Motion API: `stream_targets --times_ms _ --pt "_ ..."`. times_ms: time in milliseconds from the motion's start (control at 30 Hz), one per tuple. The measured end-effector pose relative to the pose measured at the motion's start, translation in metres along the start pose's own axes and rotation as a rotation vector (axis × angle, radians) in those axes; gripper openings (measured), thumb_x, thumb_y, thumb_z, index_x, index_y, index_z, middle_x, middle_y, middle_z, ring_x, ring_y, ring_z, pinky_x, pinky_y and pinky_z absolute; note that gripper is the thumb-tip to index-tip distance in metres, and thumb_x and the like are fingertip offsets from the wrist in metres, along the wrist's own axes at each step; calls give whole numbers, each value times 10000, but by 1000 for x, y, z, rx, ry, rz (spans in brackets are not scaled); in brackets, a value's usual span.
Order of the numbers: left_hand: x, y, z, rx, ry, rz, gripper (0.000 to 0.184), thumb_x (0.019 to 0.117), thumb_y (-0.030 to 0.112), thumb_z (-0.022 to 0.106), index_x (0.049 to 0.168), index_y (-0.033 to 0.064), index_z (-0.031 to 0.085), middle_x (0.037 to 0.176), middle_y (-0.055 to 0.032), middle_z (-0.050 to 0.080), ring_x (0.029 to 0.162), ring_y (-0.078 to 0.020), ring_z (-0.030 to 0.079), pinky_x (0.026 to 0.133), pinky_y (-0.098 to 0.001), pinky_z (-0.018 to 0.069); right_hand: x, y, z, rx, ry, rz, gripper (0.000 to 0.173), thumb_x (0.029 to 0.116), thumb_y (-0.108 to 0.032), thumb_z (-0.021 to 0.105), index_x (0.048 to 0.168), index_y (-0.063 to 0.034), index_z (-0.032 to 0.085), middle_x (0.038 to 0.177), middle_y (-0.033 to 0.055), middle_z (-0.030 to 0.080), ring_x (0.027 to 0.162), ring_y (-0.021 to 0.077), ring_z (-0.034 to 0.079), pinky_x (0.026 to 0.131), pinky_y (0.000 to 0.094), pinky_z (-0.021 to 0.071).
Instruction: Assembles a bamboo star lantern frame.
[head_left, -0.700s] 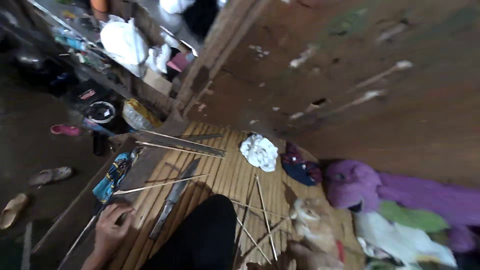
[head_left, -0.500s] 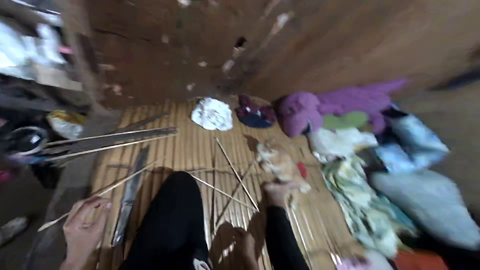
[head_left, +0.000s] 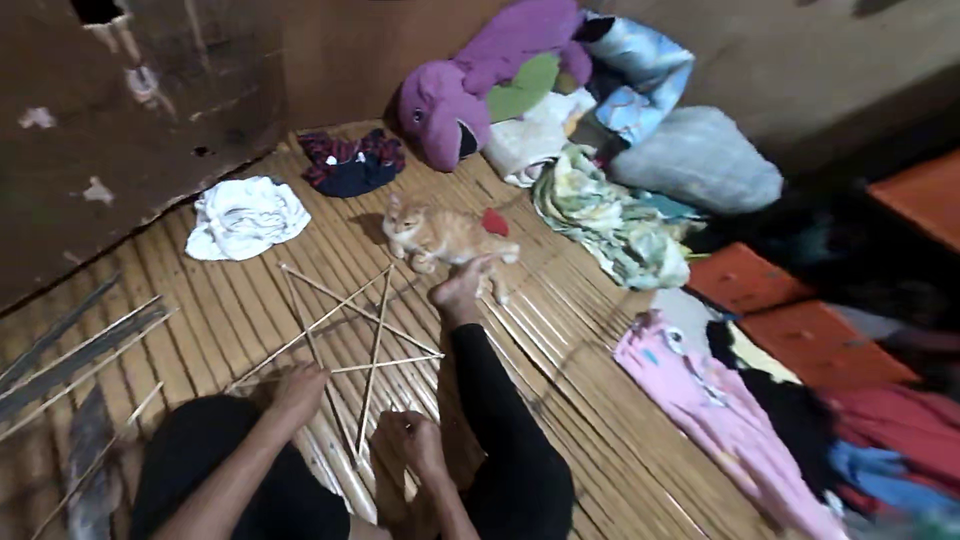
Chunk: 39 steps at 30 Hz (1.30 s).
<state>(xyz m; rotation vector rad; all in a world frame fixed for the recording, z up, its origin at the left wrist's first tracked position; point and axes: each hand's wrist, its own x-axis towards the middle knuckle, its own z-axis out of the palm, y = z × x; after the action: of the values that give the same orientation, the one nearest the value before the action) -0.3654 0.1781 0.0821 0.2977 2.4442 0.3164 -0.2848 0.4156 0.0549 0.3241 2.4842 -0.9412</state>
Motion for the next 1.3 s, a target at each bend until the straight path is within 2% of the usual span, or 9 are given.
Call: stream_targets --times_ms 100,233,433,567,733,833,1000,1133,1300 --pt "24 10 9 147 30 61 429 978 -29 550 1400 33 596 1436 -250 546 1361 -440 498 1102 -581 419 4 -6 -2 25 -33 -17 281 1034 -164 567 1228 -31 722 1222 166 713 1139 308 685 1032 493 517" --pt "39 10 11 212 123 88 382 988 -14 526 1359 9 616 1453 -231 531 1397 -414 465 1109 -558 422 7 -8 -1 76 -53 -29 301 1047 -221 548 1214 -47 729 1198 156 720 1118 296 692 1016 496 525" --pt "54 0 18 186 185 145 325 1001 30 550 1299 31 679 1401 -200 597 1354 -398 518 1115 -537 419 15 -14 5 13 -121 28 321 1055 -252 520 1213 -69 731 1196 163 722 1150 328 677 1019 542 509" --pt "54 -4 24 181 247 195 304 991 -6 545 1251 13 701 1341 -189 647 1305 -399 563 1081 -537 446 15 -17 6 -13 -153 73 341 1062 -277 506 1226 -75 726 1217 163 716 1170 329 669 1023 546 501" --pt "52 -2 28 232 325 235 280 988 -9 554 1209 13 723 1256 -171 699 1242 -385 615 1057 -529 469 16 -10 5 24 -137 114 308 1039 -267 542 1199 -84 731 1185 154 723 1150 324 674 1005 554 509" --pt "52 -5 31 222 429 270 251 961 -29 587 1149 10 749 1197 -173 723 1186 -393 649 1021 -535 498 19 -5 5 161 -106 105 305 1048 -250 556 1208 -53 726 1182 177 720 1145 328 675 1020 548 501" --pt "46 -5 29 204 594 294 208 924 -38 647 1097 -5 757 1137 -195 734 1082 -413 694 936 -567 536 25 6 10 474 -72 101 326 1081 -226 501 1197 8 696 981 169 712 825 246 687 819 445 566" --pt "39 -6 24 148 684 335 229 889 -59 684 1101 -15 756 1146 -210 730 1052 -431 708 871 -585 571 22 3 9 692 -91 94 330 1095 -192 483 1224 50 665 962 166 696 774 194 657 765 389 564" --pt "22 -6 10 71 752 375 226 891 -73 689 1102 -26 753 1211 -247 688 1067 -463 691 832 -599 581 12 -5 4 1069 -141 98 286 1092 -159 481 1204 52 639 842 54 676 600 78 615 577 248 545"
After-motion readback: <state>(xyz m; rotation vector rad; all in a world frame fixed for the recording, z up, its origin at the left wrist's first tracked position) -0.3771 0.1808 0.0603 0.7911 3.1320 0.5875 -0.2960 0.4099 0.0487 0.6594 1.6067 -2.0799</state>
